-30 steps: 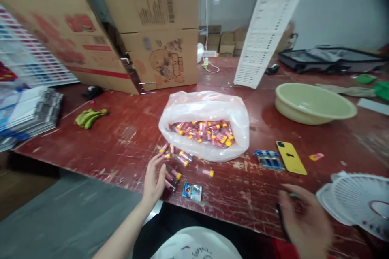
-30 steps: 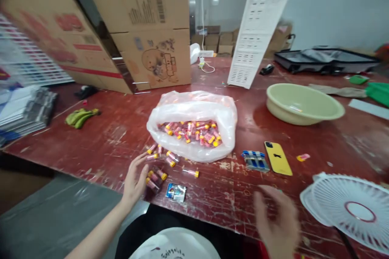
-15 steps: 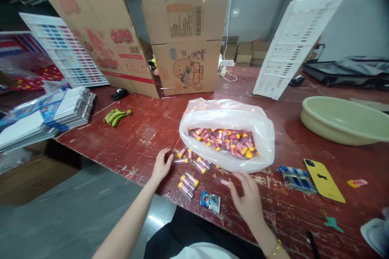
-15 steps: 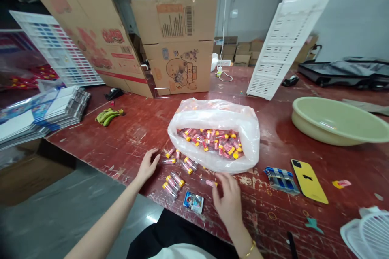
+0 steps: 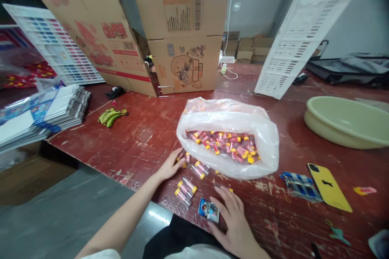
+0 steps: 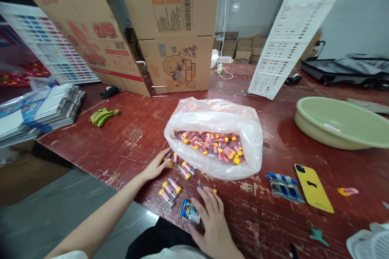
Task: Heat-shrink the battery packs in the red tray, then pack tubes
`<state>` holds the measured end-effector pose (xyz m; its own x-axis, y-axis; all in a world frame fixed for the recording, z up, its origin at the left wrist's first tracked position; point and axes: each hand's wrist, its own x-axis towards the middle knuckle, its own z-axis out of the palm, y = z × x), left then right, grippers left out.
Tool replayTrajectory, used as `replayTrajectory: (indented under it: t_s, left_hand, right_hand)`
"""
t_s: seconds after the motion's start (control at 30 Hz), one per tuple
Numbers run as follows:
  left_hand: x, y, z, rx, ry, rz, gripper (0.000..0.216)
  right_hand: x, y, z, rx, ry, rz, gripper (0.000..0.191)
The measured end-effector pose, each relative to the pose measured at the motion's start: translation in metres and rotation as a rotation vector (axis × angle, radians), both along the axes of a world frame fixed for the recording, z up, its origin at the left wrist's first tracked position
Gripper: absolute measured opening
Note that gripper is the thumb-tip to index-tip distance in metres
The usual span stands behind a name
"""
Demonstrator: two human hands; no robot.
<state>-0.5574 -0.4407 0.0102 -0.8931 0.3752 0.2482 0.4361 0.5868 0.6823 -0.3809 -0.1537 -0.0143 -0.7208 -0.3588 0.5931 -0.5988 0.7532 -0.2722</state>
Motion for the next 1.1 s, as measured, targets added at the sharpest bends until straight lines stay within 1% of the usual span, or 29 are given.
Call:
replayTrajectory:
  t_s: [0.07, 0.1, 0.17, 0.23, 0.3, 0.4, 0.47, 0.53, 0.67, 0.77, 0.83, 0.97, 1.03, 1.1]
  left_hand:
    - [0.01, 0.005, -0.005, 0.026, 0.021, 0.02, 0.059]
    - [0.013, 0.008, -0.006, 0.052, 0.025, 0.036, 0.059]
    - [0.019, 0.014, -0.007, 0.113, 0.032, 0.085, 0.056]
    - [0.027, 0.015, -0.005, 0.144, 0.055, 0.111, 0.053]
    - [0.04, 0.012, -0.001, 0.107, 0.073, 0.069, 0.051]
    - [0.062, 0.007, 0.003, -0.016, 0.089, -0.033, 0.058]
    - [0.073, 0.01, 0.003, -0.079, 0.115, -0.037, 0.063]
    - [0.078, 0.019, 0.0, -0.126, 0.15, 0.007, 0.064]
    - [0.076, 0.049, -0.006, -0.172, 0.204, 0.105, 0.064]
    - [0.074, 0.075, -0.012, -0.15, 0.19, 0.176, 0.061]
    - [0.076, 0.094, -0.018, -0.125, 0.163, 0.222, 0.059]
    - [0.087, 0.137, -0.03, -0.093, 0.116, 0.265, 0.055]
    - [0.094, 0.159, -0.037, -0.065, 0.099, 0.253, 0.056]
    - [0.1, 0.178, -0.043, -0.029, 0.072, 0.207, 0.06]
  right_hand:
    - [0.007, -0.019, -0.005, -0.013, -0.036, -0.002, 0.065]
    - [0.008, -0.025, -0.008, -0.016, -0.047, -0.01, 0.065]
    - [0.008, -0.03, -0.014, -0.012, -0.06, -0.025, 0.059]
    - [0.005, -0.029, -0.017, -0.008, -0.065, -0.036, 0.051]
    - [0.003, -0.025, -0.018, -0.011, -0.074, -0.028, 0.046]
    - [0.003, -0.022, -0.018, -0.016, -0.089, 0.003, 0.044]
    - [0.004, -0.022, -0.019, -0.03, -0.11, -0.001, 0.044]
    - [0.004, -0.023, -0.019, -0.064, -0.144, -0.016, 0.044]
    - [0.002, -0.024, -0.018, -0.111, -0.177, -0.013, 0.039]
    - [-0.002, -0.013, -0.02, -0.101, -0.146, -0.064, 0.035]
    - [-0.003, 0.003, -0.025, -0.11, -0.134, -0.113, 0.033]
    - [-0.003, 0.045, -0.038, -0.176, -0.163, -0.19, 0.035]
    - [-0.003, 0.062, -0.043, -0.232, -0.181, -0.225, 0.037]
    - [-0.006, 0.074, -0.047, -0.284, -0.185, -0.257, 0.037]
